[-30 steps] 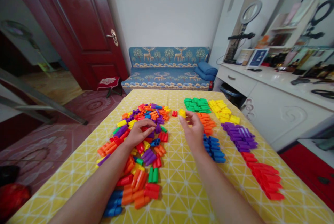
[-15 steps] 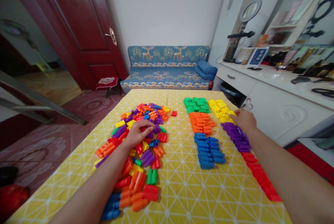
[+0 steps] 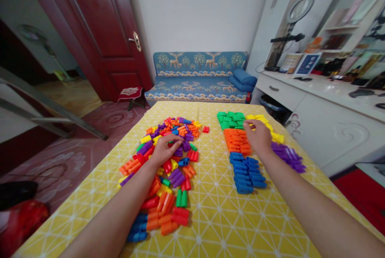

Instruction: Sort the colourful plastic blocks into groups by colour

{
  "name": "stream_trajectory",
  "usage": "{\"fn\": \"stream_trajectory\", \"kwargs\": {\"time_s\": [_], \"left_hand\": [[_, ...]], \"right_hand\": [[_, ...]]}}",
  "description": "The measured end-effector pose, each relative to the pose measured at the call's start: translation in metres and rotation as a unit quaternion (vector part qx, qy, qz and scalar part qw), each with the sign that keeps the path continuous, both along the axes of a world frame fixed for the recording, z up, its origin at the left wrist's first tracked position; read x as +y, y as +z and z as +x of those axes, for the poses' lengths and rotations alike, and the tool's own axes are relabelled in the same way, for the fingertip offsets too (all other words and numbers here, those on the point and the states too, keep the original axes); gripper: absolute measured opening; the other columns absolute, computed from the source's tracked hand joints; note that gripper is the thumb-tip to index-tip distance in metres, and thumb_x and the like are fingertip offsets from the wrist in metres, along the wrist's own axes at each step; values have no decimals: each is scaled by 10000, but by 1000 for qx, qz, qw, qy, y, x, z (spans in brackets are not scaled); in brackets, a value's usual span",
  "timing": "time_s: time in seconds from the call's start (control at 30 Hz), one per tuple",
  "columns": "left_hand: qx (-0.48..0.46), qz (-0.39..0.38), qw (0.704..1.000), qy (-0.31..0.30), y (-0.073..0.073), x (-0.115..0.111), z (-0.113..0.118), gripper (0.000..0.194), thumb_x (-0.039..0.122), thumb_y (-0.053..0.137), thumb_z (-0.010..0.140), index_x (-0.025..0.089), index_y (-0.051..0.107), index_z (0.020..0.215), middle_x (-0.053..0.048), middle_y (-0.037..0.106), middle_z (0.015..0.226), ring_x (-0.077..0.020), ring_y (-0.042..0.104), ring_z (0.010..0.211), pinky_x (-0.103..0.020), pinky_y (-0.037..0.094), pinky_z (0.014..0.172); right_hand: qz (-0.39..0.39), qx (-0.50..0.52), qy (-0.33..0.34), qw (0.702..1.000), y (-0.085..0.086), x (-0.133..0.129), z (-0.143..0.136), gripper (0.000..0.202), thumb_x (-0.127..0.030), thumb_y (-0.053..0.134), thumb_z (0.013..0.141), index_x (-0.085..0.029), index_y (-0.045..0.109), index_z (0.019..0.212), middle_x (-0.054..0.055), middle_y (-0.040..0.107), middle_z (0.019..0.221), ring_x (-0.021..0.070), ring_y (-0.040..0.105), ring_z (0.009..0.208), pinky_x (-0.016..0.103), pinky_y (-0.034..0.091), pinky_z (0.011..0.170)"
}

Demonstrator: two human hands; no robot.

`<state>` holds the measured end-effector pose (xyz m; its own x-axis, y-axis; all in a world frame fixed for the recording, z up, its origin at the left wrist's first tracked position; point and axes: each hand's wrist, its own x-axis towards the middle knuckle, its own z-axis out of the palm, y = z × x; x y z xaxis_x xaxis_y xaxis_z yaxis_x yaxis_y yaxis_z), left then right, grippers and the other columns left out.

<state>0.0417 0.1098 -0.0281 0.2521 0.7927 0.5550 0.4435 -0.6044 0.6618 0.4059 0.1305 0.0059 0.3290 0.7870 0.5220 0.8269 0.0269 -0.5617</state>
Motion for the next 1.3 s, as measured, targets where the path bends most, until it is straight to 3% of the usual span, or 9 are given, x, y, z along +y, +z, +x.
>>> {"fn": "stream_trajectory", "kwargs": {"time_s": [0.1, 0.17, 0.23, 0.3, 0.43, 0.6, 0.83, 1.13, 1.3], "left_hand": [[49, 47, 987, 148, 3, 0, -6, 188, 222, 550, 861, 208, 720, 941, -75, 708, 995, -231, 630, 989, -383, 467, 932], [112, 57, 950, 287, 7, -2, -8, 251, 242, 559, 845, 210, 701, 1050, -113, 649, 1165, -296, 534, 1173, -463, 383, 1028], [178, 34, 903, 389, 9, -5, -8, 398, 284, 594, 812, 191, 639, 1196, -161, 527, 1347, -377, 372, 1326, -547, 295, 1069], [230, -9, 877, 422, 10, -8, -6, 498, 319, 605, 794, 156, 589, 1265, -208, 444, 1417, -425, 309, 1353, -589, 281, 1049], [290, -52, 875, 383, 12, -11, 0, 379, 326, 542, 824, 150, 668, 1135, -207, 536, 1307, -393, 480, 1196, -539, 384, 954], [297, -100, 893, 324, 26, -10, 0, 310, 275, 571, 786, 210, 733, 1043, -152, 667, 1080, -338, 588, 1054, -412, 478, 841], [294, -200, 902, 244, 54, 0, -38, 459, 99, 576, 698, 273, 720, 1098, -67, 728, 1101, -280, 669, 1006, -323, 506, 785], [401, -157, 892, 139, 39, 2, -47, 726, 139, 688, 591, 275, 606, 1299, -105, 682, 1185, -310, 637, 1075, -326, 486, 887], [377, -183, 894, 159, 35, 3, -45, 758, 229, 712, 603, 286, 559, 1343, -99, 699, 1096, -290, 662, 970, -301, 500, 771]], "right_hand": [[44, 112, 151, 981, -8, -25, -80, 300, -409, 536, 819, -183, 707, 918, 86, 710, 961, 209, 638, 851, 336, 486, 753], [18, 157, 216, 964, -17, -44, -125, 273, -402, 545, 822, -197, 703, 909, 71, 710, 958, 203, 643, 846, 328, 487, 732], [4, 189, 240, 952, -30, -60, -157, 231, -372, 562, 814, -206, 699, 897, 65, 708, 960, 203, 648, 854, 328, 492, 732], [2, 224, 245, 943, -44, -68, -175, 200, -346, 575, 803, -207, 695, 882, 66, 705, 935, 207, 649, 851, 334, 503, 731], [6, 272, 243, 931, -65, -71, -181, 172, -318, 570, 802, -202, 687, 854, 78, 691, 920, 215, 643, 850, 342, 523, 730], [-2, 278, 241, 930, -67, -70, -179, 162, -304, 560, 813, -199, 679, 844, 72, 681, 898, 212, 636, 832, 347, 522, 743], [11, 250, 246, 936, -69, -69, -180, 161, -298, 547, 834, -205, 677, 819, 62, 668, 865, 204, 622, 827, 324, 503, 735], [-3, 233, 246, 941, -65, -70, -181, 185, -313, 537, 837, -205, 680, 795, 59, 665, 852, 200, 619, 807, 317, 483, 726], [-4, 222, 247, 943, -66, -70, -182, 201, -326, 524, 848, -210, 679, 795, 60, 668, 850, 201, 620, 808, 320, 487, 734]]}}
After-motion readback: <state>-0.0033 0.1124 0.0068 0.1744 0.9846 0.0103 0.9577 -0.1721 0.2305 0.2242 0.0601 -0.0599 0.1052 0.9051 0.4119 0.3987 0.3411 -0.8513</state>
